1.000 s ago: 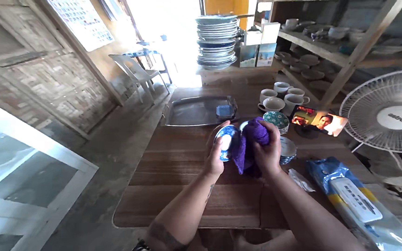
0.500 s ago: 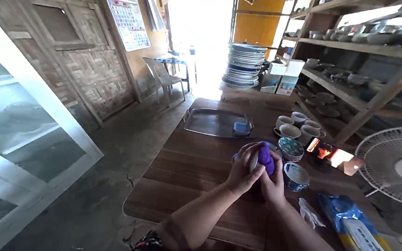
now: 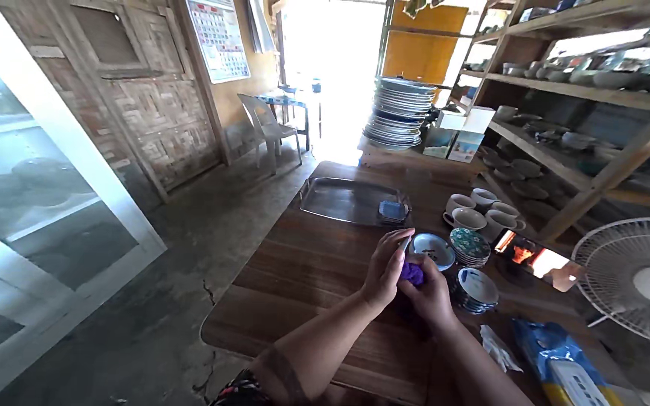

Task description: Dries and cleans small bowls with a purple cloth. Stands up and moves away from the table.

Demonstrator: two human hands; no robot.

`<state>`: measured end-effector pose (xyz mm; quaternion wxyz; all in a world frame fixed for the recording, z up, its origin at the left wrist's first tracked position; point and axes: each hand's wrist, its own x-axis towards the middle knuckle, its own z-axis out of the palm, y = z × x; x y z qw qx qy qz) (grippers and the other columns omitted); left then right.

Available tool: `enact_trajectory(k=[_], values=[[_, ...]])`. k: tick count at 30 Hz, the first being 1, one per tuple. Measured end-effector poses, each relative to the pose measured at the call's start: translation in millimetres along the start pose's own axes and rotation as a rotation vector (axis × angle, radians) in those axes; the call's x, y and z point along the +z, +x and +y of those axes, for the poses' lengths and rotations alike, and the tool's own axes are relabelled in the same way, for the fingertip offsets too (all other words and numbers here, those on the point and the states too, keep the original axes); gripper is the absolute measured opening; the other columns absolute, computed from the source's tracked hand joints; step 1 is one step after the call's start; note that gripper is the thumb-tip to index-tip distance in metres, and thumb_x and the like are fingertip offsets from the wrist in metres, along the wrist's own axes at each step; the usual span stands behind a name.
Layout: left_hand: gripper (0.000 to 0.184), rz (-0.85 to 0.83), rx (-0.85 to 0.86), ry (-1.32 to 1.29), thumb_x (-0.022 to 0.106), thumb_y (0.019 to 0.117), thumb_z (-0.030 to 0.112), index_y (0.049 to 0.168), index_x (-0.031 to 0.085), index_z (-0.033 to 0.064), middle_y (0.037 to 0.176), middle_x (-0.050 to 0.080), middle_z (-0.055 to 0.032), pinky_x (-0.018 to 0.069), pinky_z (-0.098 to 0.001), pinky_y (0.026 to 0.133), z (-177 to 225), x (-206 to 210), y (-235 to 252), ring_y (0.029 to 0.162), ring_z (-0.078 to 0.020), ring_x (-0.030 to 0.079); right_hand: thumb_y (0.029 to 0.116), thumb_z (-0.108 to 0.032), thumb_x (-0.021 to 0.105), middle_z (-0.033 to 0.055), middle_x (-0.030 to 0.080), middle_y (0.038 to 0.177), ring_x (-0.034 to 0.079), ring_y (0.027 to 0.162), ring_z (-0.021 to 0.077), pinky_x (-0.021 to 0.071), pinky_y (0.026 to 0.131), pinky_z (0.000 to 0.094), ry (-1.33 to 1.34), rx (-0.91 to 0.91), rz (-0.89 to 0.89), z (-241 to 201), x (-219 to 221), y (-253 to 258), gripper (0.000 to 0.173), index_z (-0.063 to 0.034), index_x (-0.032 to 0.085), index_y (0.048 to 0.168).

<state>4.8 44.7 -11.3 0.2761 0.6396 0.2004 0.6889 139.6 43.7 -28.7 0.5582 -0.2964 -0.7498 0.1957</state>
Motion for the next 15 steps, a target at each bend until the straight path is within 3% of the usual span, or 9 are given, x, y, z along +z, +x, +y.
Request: enact_trajectory(k=[2, 5, 9, 15], values=[[0.071, -0.054, 0.064, 0.079, 0.029, 0.1076, 0.047, 0.126, 0.059, -0.0148, 0.135, 0.059, -0.0268, 0.0369, -0.0404, 0.116, 0.5, 2.8, -1.3, 0.133, -0.0277, 0.052, 0.0775, -0.013, 0.074, 0.0099, 0.069, 0.105, 0.065, 0.098, 0.0051, 0.0542, 0.088, 0.0201, -0.070, 0.076, 0.098, -4.3, -1.2, 1.8, 0.036, 0.0044, 0.067, 0.108], [0.071, -0.100, 0.103, 0.125, 0.031, 0.1071, 0.049, 0.126, 0.061, -0.0126, 0.134, 0.060, -0.0257, 0.0387, -0.0404, 0.116, -1.1, 5.6, -3.1, 0.133, -0.0270, 0.053, 0.0791, -0.008, 0.073, 0.0043, 0.069, 0.102, 0.065, 0.093, -0.0003, 0.0551, 0.084, 0.0163, 0.035, 0.121, 0.226, -7.2, -0.8, 3.7, 0.036, 0.0047, 0.062, 0.111], [0.066, -0.148, 0.107, 0.128, 0.036, 0.1065, 0.047, 0.129, 0.060, -0.0107, 0.136, 0.058, -0.0251, 0.0409, -0.0402, 0.115, -2.2, 6.8, -3.2, 0.133, -0.0264, 0.053, 0.0793, 0.003, 0.065, -0.0013, 0.068, 0.105, 0.066, 0.096, 0.0021, 0.0565, 0.085, 0.0197, 0.341, 0.192, 0.343, -14.9, 0.0, 5.6, 0.036, -0.0011, 0.057, 0.115], [0.060, -0.144, 0.027, 0.139, 0.035, 0.1073, 0.041, 0.130, 0.060, -0.0093, 0.136, 0.059, -0.0237, 0.0394, -0.0380, 0.115, -1.1, 6.6, -4.3, 0.133, -0.0247, 0.053, 0.0836, -0.001, 0.067, -0.0043, 0.069, 0.101, 0.067, 0.093, 0.0044, 0.0585, 0.082, 0.0232, 0.584, 0.180, 0.388, -20.6, -0.9, 6.0, 0.032, -0.0101, 0.057, 0.113]])
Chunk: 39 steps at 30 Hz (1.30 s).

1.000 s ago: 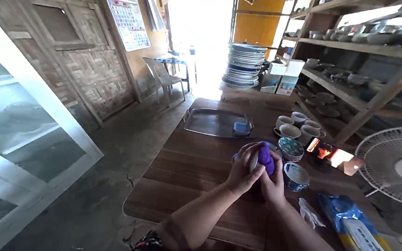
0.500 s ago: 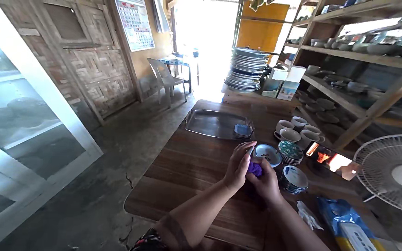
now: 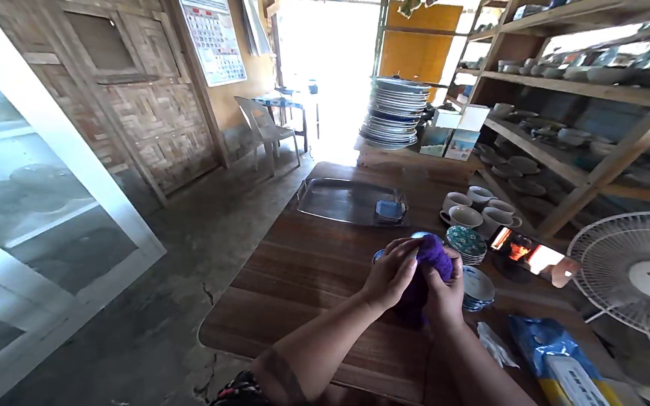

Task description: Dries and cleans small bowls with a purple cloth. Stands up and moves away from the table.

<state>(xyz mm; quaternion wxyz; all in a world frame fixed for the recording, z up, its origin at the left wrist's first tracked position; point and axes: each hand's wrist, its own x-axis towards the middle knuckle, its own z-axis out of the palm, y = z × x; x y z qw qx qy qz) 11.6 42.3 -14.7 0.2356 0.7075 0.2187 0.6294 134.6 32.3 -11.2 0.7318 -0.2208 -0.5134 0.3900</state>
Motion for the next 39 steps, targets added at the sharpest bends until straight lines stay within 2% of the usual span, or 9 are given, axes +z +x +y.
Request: enact_trajectory(k=[4, 7, 10, 12, 16, 18, 24, 30, 39], values=[[0.059, 0.000, -0.043, -0.037, 0.030, 0.1080, 0.036, 0.131, 0.058, -0.0111, 0.137, 0.058, -0.0247, 0.0372, -0.0382, 0.116, -4.8, -3.0, 1.1, 0.134, -0.0251, 0.052, 0.0855, -0.018, 0.077, -0.0092, 0.070, 0.109, 0.066, 0.099, 0.0018, 0.0564, 0.087, 0.0213, 0.025, -0.025, -0.204, 3.7, -6.9, -4.1, 0.032, -0.0210, 0.065, 0.115], [0.055, 0.023, -0.081, -0.138, 0.027, 0.1082, 0.028, 0.131, 0.055, -0.0139, 0.138, 0.055, -0.0257, 0.0379, -0.0390, 0.116, -6.3, -5.1, 1.0, 0.134, -0.0261, 0.050, 0.0848, -0.016, 0.076, -0.0130, 0.069, 0.114, 0.063, 0.107, -0.0010, 0.0532, 0.093, 0.0191, -0.043, -0.058, -0.368, 5.2, -11.4, -3.3, 0.034, -0.0255, 0.068, 0.116], [0.061, 0.073, -0.187, -0.258, 0.030, 0.1088, 0.037, 0.135, 0.051, -0.0134, 0.141, 0.053, -0.0245, 0.0411, -0.0369, 0.113, -4.1, -7.1, 2.5, 0.132, -0.0240, 0.051, 0.0822, -0.013, 0.076, -0.0144, 0.068, 0.116, 0.060, 0.114, -0.0024, 0.0512, 0.099, 0.0198, -0.176, -0.143, -0.510, 10.5, -14.6, 0.6, 0.033, -0.0237, 0.070, 0.113], [0.060, 0.070, -0.226, -0.273, 0.032, 0.1082, 0.036, 0.137, 0.050, -0.0130, 0.142, 0.052, -0.0240, 0.0416, -0.0365, 0.113, -2.0, -11.3, 4.0, 0.132, -0.0237, 0.051, 0.0819, -0.013, 0.075, -0.0091, 0.068, 0.115, 0.060, 0.116, 0.0006, 0.0505, 0.102, 0.0227, -0.249, -0.177, -0.555, 17.2, -14.9, 1.6, 0.029, -0.0185, 0.069, 0.110], [0.054, 0.076, -0.242, -0.254, 0.033, 0.1075, 0.031, 0.136, 0.050, -0.0122, 0.141, 0.053, -0.0226, 0.0420, -0.0367, 0.112, -2.7, -9.2, 3.5, 0.131, -0.0229, 0.052, 0.0781, -0.012, 0.075, 0.0100, 0.070, 0.110, 0.064, 0.111, 0.0104, 0.0521, 0.099, 0.0264, -0.532, -0.205, -0.449, 22.0, -14.2, 0.2, 0.029, -0.0006, 0.068, 0.104], [0.056, 0.044, -0.174, -0.207, 0.035, 0.1077, 0.033, 0.134, 0.053, -0.0123, 0.141, 0.053, -0.0226, 0.0382, -0.0374, 0.115, -2.4, -6.8, 3.0, 0.134, -0.0232, 0.049, 0.0759, -0.010, 0.075, 0.0133, 0.070, 0.107, 0.066, 0.104, 0.0127, 0.0541, 0.093, 0.0270, -0.651, -0.159, -0.339, 20.2, -13.0, 0.8, 0.033, 0.0034, 0.069, 0.105], [0.052, -0.031, -0.085, -0.084, 0.040, 0.1070, 0.032, 0.134, 0.058, -0.0089, 0.138, 0.057, -0.0227, 0.0365, -0.0388, 0.116, -3.0, 2.6, -0.2, 0.135, -0.0244, 0.049, 0.0771, -0.002, 0.069, 0.0058, 0.066, 0.102, 0.065, 0.092, 0.0015, 0.0551, 0.083, 0.0177, -0.505, -0.064, -0.035, 14.2, -9.2, 4.6, 0.037, 0.0059, 0.057, 0.112], [0.055, -0.062, -0.054, -0.026, 0.039, 0.1073, 0.036, 0.131, 0.060, -0.0091, 0.137, 0.058, -0.0224, 0.0374, -0.0388, 0.116, -3.3, 1.9, -0.6, 0.134, -0.0242, 0.051, 0.0819, 0.005, 0.060, 0.0003, 0.066, 0.105, 0.066, 0.097, 0.0046, 0.0571, 0.085, 0.0223, -0.152, 0.026, 0.111, -0.2, -0.5, 5.8, 0.035, -0.0028, 0.051, 0.115], [0.050, 0.028, -0.204, -0.130, 0.029, 0.1061, 0.020, 0.136, 0.055, -0.0113, 0.141, 0.054, -0.0244, 0.0335, -0.0370, 0.118, -5.8, -3.1, 2.1, 0.136, -0.0244, 0.047, 0.0834, -0.005, 0.071, -0.0067, 0.071, 0.109, 0.067, 0.099, 0.0026, 0.0573, 0.087, 0.0219, -0.057, 0.004, -0.189, 0.3, -2.0, -5.1, 0.033, -0.0131, 0.065, 0.115]])
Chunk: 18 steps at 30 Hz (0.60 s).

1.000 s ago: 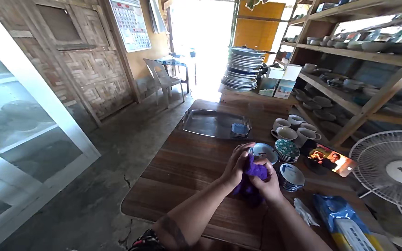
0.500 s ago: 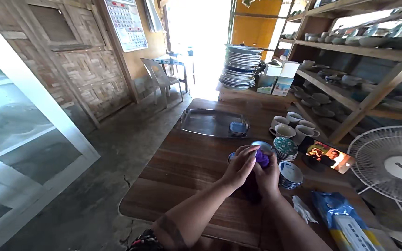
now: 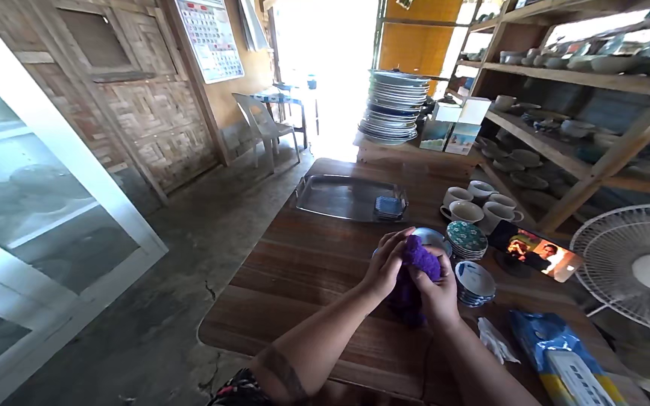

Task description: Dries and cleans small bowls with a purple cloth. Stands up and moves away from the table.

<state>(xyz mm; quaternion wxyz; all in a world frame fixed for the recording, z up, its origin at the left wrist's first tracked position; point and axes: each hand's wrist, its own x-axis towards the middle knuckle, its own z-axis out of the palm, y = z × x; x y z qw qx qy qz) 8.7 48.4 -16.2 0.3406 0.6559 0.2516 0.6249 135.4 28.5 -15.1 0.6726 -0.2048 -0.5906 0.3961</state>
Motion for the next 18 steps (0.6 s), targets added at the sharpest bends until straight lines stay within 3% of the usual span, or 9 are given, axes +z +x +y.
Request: enact_trajectory(k=[5, 9, 14, 16, 18], values=[[0.050, 0.029, -0.193, -0.180, 0.030, 0.1071, 0.024, 0.142, 0.050, -0.0053, 0.143, 0.051, -0.0192, 0.0413, -0.0347, 0.112, 6.0, -6.2, 2.5, 0.131, -0.0203, 0.051, 0.0825, -0.010, 0.075, -0.0103, 0.071, 0.115, 0.064, 0.107, -0.0009, 0.0549, 0.093, 0.0206, -0.089, -0.034, -0.209, 6.0, -6.4, 0.3, 0.030, -0.0165, 0.071, 0.112], [0.050, 0.055, -0.252, -0.240, 0.034, 0.1056, 0.028, 0.140, 0.052, -0.0030, 0.142, 0.052, -0.0150, 0.0444, -0.0322, 0.108, 12.1, -9.9, 4.9, 0.126, -0.0169, 0.054, 0.0814, -0.012, 0.074, -0.0005, 0.070, 0.112, 0.062, 0.111, 0.0032, 0.0523, 0.099, 0.0234, -0.304, -0.097, -0.304, 16.3, -9.0, 1.0, 0.027, -0.0061, 0.072, 0.107], [0.047, 0.028, -0.056, -0.127, 0.040, 0.1052, 0.026, 0.131, 0.060, -0.0077, 0.137, 0.057, -0.0183, 0.0397, -0.0355, 0.113, 12.7, -4.2, 2.2, 0.130, -0.0203, 0.051, 0.0775, -0.015, 0.074, 0.0120, 0.070, 0.104, 0.066, 0.098, 0.0130, 0.0554, 0.087, 0.0284, -0.673, 0.007, -0.163, 15.9, -10.4, 3.8, 0.033, 0.0015, 0.069, 0.106], [0.047, 0.000, 0.023, -0.088, 0.039, 0.1060, 0.025, 0.129, 0.061, -0.0088, 0.137, 0.058, -0.0197, 0.0361, -0.0370, 0.116, 11.4, -0.2, 0.2, 0.134, -0.0217, 0.049, 0.0778, -0.015, 0.073, 0.0125, 0.068, 0.102, 0.066, 0.094, 0.0115, 0.0554, 0.085, 0.0273, -0.682, -0.007, -0.042, 14.8, -11.6, 5.4, 0.036, 0.0044, 0.066, 0.108], [0.049, -0.022, 0.082, -0.079, 0.038, 0.1071, 0.028, 0.129, 0.061, -0.0094, 0.136, 0.058, -0.0200, 0.0350, -0.0367, 0.117, 9.6, 4.2, -1.8, 0.135, -0.0215, 0.049, 0.0786, -0.012, 0.072, 0.0090, 0.067, 0.101, 0.065, 0.093, 0.0042, 0.0548, 0.084, 0.0199, -0.596, -0.079, 0.072, 13.7, -11.0, 5.5, 0.037, 0.0066, 0.062, 0.109]])
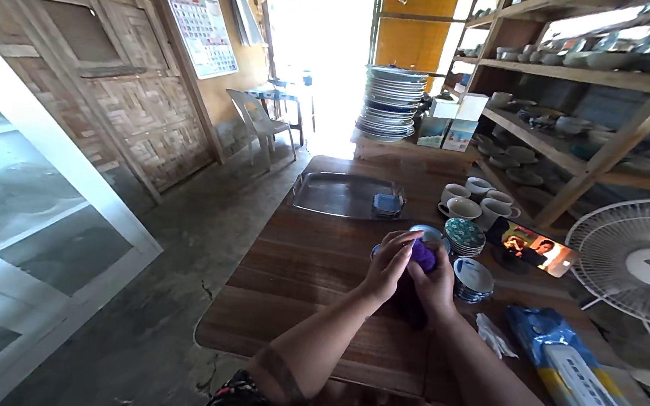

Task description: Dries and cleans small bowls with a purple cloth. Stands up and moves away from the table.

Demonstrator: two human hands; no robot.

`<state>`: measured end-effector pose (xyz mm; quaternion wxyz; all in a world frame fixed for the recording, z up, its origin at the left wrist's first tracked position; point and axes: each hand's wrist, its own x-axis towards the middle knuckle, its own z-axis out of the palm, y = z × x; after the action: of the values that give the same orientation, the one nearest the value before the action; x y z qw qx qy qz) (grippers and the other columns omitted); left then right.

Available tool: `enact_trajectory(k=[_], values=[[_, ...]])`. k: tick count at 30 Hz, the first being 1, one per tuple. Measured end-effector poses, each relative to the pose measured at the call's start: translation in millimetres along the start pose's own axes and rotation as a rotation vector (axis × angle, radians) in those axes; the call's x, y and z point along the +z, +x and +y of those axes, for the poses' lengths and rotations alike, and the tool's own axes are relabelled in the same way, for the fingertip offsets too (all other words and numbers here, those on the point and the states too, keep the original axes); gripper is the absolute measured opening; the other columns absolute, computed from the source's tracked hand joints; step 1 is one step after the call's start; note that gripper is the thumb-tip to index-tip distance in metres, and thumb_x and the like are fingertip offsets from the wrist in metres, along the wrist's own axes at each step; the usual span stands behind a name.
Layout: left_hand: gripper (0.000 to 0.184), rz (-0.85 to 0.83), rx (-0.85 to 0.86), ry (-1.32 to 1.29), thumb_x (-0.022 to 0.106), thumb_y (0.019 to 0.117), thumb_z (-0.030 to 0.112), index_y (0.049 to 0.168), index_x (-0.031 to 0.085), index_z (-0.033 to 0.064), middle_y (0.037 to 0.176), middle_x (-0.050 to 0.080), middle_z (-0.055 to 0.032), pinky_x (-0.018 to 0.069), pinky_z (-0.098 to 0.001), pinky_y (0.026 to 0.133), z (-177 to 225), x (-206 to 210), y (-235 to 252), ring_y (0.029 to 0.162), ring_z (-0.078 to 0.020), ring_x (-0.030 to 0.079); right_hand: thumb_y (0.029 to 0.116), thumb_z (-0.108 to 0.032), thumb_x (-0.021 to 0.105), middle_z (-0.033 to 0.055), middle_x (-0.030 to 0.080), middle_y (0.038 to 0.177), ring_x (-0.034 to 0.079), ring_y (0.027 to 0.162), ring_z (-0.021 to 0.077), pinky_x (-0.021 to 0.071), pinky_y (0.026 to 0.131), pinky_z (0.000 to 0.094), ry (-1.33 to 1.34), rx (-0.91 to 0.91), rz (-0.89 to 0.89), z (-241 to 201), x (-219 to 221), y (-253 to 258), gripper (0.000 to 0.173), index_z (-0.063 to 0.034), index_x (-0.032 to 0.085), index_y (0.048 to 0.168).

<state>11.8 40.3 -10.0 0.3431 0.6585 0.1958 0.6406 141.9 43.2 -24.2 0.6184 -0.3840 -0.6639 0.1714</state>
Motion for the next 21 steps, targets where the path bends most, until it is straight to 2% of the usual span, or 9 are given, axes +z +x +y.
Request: enact_trajectory(k=[2, 4, 7, 9, 11, 16, 21], values=[[0.056, -0.021, 0.075, 0.023, 0.037, 0.1081, 0.037, 0.129, 0.061, -0.0090, 0.136, 0.059, -0.0198, 0.0345, -0.0370, 0.117, -1.3, 3.6, -0.8, 0.134, -0.0214, 0.048, 0.0802, -0.005, 0.070, 0.0032, 0.066, 0.105, 0.065, 0.097, 0.0010, 0.0551, 0.087, 0.0176, 0.190, -0.043, 0.063, -2.6, 0.1, -0.6, 0.033, 0.0033, 0.057, 0.110], [0.060, -0.025, 0.108, 0.041, 0.035, 0.1086, 0.041, 0.130, 0.060, -0.0089, 0.136, 0.058, -0.0197, 0.0347, -0.0367, 0.117, -1.9, 4.2, -0.6, 0.134, -0.0208, 0.048, 0.0830, -0.002, 0.069, -0.0022, 0.068, 0.109, 0.065, 0.101, 0.0017, 0.0562, 0.089, 0.0205, 0.345, -0.065, 0.047, -5.7, -0.5, -2.2, 0.031, -0.0041, 0.058, 0.113], [0.055, 0.011, 0.057, 0.058, 0.033, 0.1087, 0.034, 0.130, 0.059, -0.0100, 0.136, 0.058, -0.0210, 0.0350, -0.0365, 0.117, -4.7, 1.1, -1.6, 0.134, -0.0210, 0.049, 0.0880, -0.010, 0.071, -0.0078, 0.070, 0.111, 0.066, 0.102, 0.0015, 0.0569, 0.090, 0.0218, 0.449, -0.082, -0.043, -10.3, -0.6, -5.3, 0.028, -0.0135, 0.064, 0.115], [0.049, 0.060, -0.025, 0.015, 0.031, 0.1064, 0.022, 0.129, 0.059, -0.0114, 0.136, 0.057, -0.0221, 0.0381, -0.0362, 0.114, -7.8, -1.9, -1.7, 0.131, -0.0217, 0.051, 0.0900, -0.012, 0.072, -0.0084, 0.072, 0.113, 0.067, 0.103, 0.0013, 0.0569, 0.092, 0.0220, 0.473, -0.090, -0.113, -12.6, 0.3, -7.1, 0.026, -0.0156, 0.069, 0.116], [0.048, 0.097, -0.105, -0.038, 0.028, 0.1069, 0.019, 0.132, 0.056, -0.0097, 0.136, 0.056, -0.0199, 0.0404, -0.0351, 0.113, -7.3, -5.6, -0.8, 0.130, -0.0202, 0.051, 0.0917, -0.014, 0.072, -0.0072, 0.073, 0.115, 0.067, 0.107, 0.0016, 0.0558, 0.096, 0.0231, 0.454, -0.100, -0.171, -10.6, 0.7, -6.8, 0.024, -0.0138, 0.072, 0.115], [0.055, 0.142, -0.225, -0.123, 0.030, 0.1068, 0.035, 0.140, 0.053, -0.0016, 0.139, 0.055, -0.0132, 0.0450, -0.0315, 0.106, -4.1, -14.3, 2.3, 0.125, -0.0155, 0.054, 0.0907, -0.011, 0.071, 0.0030, 0.072, 0.118, 0.064, 0.117, 0.0062, 0.0516, 0.104, 0.0267, 0.360, -0.163, -0.339, -0.7, 0.0, -3.8, 0.023, -0.0030, 0.074, 0.112], [0.049, 0.136, -0.250, -0.086, 0.033, 0.1049, 0.030, 0.133, 0.058, -0.0016, 0.137, 0.057, -0.0115, 0.0456, -0.0338, 0.105, 0.1, -15.0, 5.7, 0.124, -0.0152, 0.054, 0.0870, -0.013, 0.073, 0.0108, 0.071, 0.112, 0.065, 0.112, 0.0084, 0.0523, 0.100, 0.0236, 0.188, -0.172, -0.396, 6.9, 0.4, -0.9, 0.024, 0.0023, 0.074, 0.106]])
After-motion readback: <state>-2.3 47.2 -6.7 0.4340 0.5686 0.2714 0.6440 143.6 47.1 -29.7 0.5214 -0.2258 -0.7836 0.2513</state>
